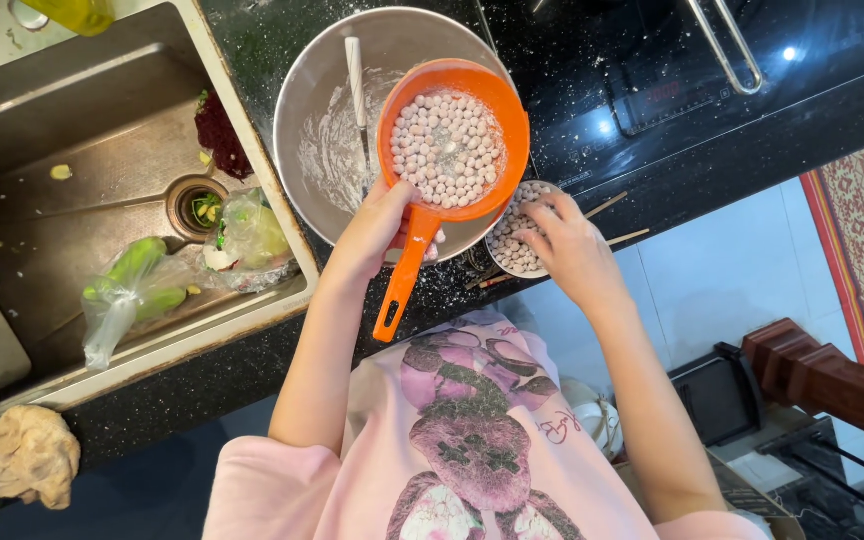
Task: Sifting and boiling tapioca pearls on an induction stove.
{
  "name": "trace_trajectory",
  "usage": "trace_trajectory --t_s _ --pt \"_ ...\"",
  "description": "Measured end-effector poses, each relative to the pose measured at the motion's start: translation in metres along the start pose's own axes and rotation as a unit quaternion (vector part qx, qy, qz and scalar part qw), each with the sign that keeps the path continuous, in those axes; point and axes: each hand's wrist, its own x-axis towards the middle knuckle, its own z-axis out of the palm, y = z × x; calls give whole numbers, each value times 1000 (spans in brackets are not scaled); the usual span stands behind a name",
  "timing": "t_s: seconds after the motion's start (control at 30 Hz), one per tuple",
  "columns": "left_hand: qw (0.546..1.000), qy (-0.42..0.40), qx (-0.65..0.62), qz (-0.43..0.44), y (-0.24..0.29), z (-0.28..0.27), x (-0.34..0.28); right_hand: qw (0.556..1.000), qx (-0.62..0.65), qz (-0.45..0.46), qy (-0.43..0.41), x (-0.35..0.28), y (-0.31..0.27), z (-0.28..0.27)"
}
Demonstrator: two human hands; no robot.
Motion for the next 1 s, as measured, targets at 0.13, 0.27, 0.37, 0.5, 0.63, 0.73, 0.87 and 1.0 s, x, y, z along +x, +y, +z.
trace_trajectory --t_s 0.13,0.27,0.37,0.5,0.63,0.73,0.87,1.0 --pt "1000 -7 -18 -4 -2 -1 3 999 -33 -1 -3 0 5 9" --pt "1000 -9 0 -4 1 -1 0 998 -56 0 -2 -1 15 17" --pt "1000 -10 5 2 -1 -4 1 999 -45 4 0 -2 16 15" --pt "1000 -19 -8 -14 3 -4 -2 1000 2 29 -6 -6 15 5" --pt "999 -31 -9 -8 4 -7 -2 999 52 16 -1 3 -5 -27" --pt "1000 -24 -17 -6 8 -4 -4 995 94 -21 15 27 -36 -49" --pt "999 -32 -18 9 5 -5 -3 989 98 -114 2 73 -77 -45" --pt "999 -42 -25 13 4 -7 -4 984 74 -160 -22 86 -84 -35"
